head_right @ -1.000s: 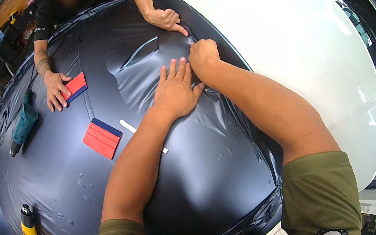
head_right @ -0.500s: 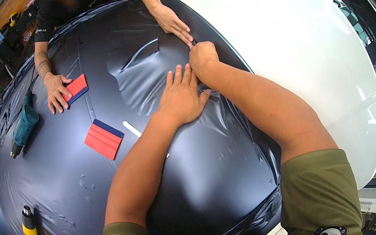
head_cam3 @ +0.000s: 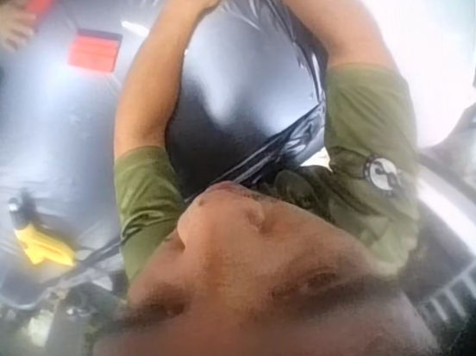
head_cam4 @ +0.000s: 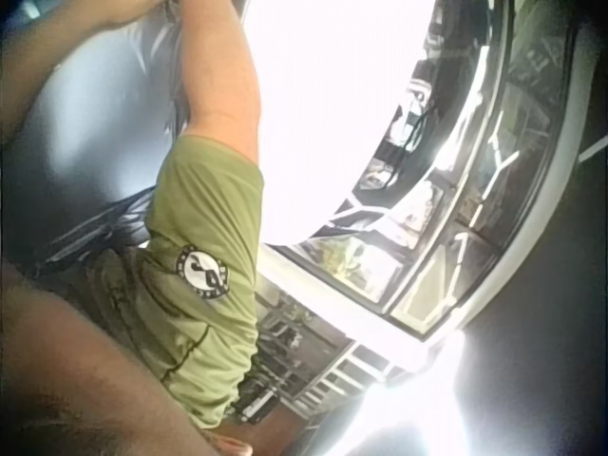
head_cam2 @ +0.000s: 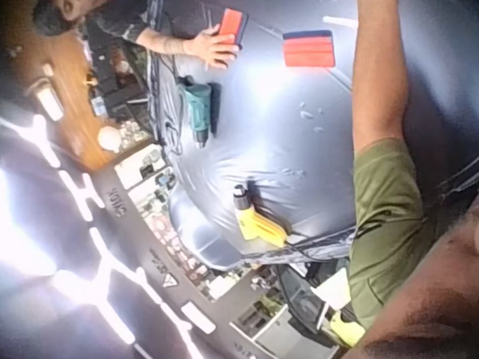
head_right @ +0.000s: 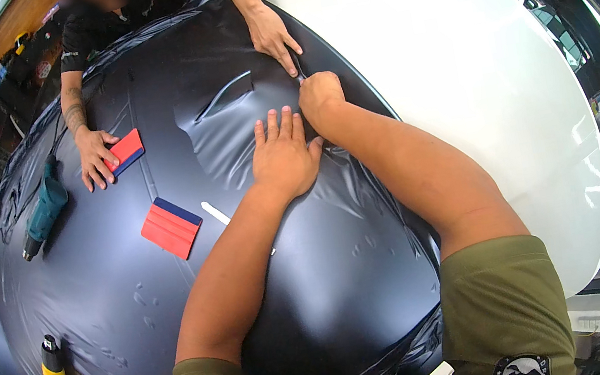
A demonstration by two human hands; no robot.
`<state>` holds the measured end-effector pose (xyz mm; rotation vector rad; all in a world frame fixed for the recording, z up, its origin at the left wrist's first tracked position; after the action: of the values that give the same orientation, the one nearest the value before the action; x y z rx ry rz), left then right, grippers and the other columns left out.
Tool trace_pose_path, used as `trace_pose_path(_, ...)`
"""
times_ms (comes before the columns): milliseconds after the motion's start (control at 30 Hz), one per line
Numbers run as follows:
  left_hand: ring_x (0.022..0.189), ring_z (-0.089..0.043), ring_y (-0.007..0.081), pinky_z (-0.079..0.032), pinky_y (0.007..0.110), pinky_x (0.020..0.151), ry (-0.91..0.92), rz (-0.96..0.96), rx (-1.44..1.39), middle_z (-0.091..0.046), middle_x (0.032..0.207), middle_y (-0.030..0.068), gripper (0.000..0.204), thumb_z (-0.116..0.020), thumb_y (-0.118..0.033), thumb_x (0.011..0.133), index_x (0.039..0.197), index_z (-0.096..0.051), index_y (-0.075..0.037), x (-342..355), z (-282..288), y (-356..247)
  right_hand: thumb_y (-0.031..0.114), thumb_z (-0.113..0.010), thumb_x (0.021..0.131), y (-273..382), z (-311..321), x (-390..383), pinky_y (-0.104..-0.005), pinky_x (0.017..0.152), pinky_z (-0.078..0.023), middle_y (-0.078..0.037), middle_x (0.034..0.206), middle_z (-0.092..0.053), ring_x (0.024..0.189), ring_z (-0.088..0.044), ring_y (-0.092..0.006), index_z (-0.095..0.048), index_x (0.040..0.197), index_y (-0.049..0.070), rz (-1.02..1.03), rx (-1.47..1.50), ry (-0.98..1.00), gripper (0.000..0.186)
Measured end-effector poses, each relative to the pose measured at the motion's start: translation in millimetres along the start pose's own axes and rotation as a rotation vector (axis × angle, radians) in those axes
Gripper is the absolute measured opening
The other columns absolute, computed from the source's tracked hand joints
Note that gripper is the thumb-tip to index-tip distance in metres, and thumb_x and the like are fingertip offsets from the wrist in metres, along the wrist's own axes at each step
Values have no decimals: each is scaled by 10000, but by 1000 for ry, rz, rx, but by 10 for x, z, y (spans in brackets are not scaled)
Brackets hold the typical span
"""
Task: The person applies a matte black vinyl wrap to a car hood, using a squeegee to smooth the surface and a utility knife to trim excess material along the edges. A second person assists by holding the film and using a heat gun to soften the vinyl during application.
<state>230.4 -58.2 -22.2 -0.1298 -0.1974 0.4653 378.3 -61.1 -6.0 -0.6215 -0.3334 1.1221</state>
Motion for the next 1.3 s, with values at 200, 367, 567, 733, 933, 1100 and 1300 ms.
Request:
trace_pose_path(200,1498,-233,378,-162,509,1221,14,24,-54,-313,1588,214,686,-363,-462,1033,1494,-360,46,28,-7,32,224,-609,938,-32,229,-132,-313,758,-560,-66,1133,-684,1033,-691,-192,-708,1184,60,-15,175,26,312)
trace_pose_path(367,1415,-372,400,-246,537,1175,-99,19,-94,-465,1483,227,531,-462,-342,995,1352,-534,45,108,1,-73,201,-605,880,-114,40,-532,-377,758,-501,-128,1071,-633,966,-613,-279,-696,1169,50,-159,427,-417,338)
trace_pose_path(567,1246,-535,380,-364,555,1055,-293,-11,-77,-628,1305,200,340,-530,-197,911,1097,-688,39,169,-85,56,152,-623,840,303,93,-1696,-492,918,-424,-169,1070,-584,1047,-529,-334,-674,1174,23,-210,772,-596,362)
trace_pose_path(733,1120,-633,393,-473,478,982,-361,-80,-32,-691,1179,194,303,-554,-119,845,1063,-719,11,276,-91,116,115,-617,855,461,-27,-1907,-580,1096,-330,-156,1113,-582,1143,-510,-353,-677,1161,20,-342,915,-697,325)
trace_pose_path(933,1031,-673,377,-512,406,939,-249,106,-462,-712,1084,215,284,-566,-144,910,1102,-713,5,142,358,450,148,-651,862,353,-126,-1906,-557,1084,-355,-151,1097,-579,1112,-515,-335,-662,1180,24,-246,1058,-737,341)
trace_pose_path(1100,1066,-644,383,-482,438,954,-241,38,-298,-680,1135,227,324,-586,-185,942,1172,-670,28,-685,1018,505,157,-685,844,254,-149,-1965,-546,1087,-357,-146,1114,-563,1117,-505,-329,-648,1206,27,-276,1090,-755,387)
trace_pose_path(1300,1265,-504,414,-402,486,1049,-169,94,50,-558,1346,234,417,-671,-221,906,1245,-618,17,-1895,962,580,153,-676,851,324,-141,-1962,-564,1095,-339,-128,1129,-559,1135,-499,-324,-645,1207,47,-248,1114,-743,372)
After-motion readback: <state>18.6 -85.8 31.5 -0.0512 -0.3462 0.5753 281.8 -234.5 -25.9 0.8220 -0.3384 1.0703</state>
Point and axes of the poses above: each hand's wrist, its own x-axis towards the middle knuckle, its own z-axis out of the back of the hand, y = z × x, the point moved 1 cm from there along x, towards the middle knuckle
